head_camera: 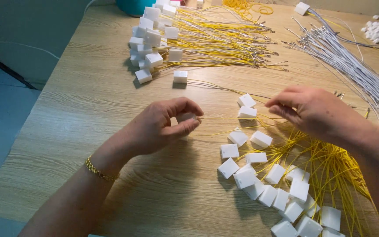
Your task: Assembling small white foam components onto yellow electrical wires on a wooden desk.
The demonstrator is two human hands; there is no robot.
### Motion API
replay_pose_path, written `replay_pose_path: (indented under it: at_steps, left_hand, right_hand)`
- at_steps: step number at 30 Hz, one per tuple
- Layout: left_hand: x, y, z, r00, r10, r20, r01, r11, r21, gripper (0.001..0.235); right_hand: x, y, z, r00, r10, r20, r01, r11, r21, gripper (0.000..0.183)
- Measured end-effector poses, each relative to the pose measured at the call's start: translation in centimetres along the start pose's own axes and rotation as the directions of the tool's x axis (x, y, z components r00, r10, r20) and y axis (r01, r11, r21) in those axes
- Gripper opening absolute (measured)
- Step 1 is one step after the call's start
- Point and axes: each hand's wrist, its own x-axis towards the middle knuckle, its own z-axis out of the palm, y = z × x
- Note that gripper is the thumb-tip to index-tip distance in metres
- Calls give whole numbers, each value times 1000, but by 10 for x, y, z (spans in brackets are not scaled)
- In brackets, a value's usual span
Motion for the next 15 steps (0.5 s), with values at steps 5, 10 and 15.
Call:
replay_pose_path:
  at_steps: [5, 10, 15]
  left_hand:
    - [32, 2, -18, 996, -91, -11, 91, 995, -48, 18]
    - [73, -41, -8, 908, 286, -305, 44, 661, 749, 23]
    - [83, -30, 2, 946, 5, -324, 274, 522, 808, 22]
  right_hand:
    - [21, -4, -16, 965, 261, 3, -255, 945, -203, 25]
    - [26, 6, -14, 894, 425, 141, -390, 894, -220, 31]
    - [17, -1, -25, 870, 455, 190, -440, 890, -119, 28]
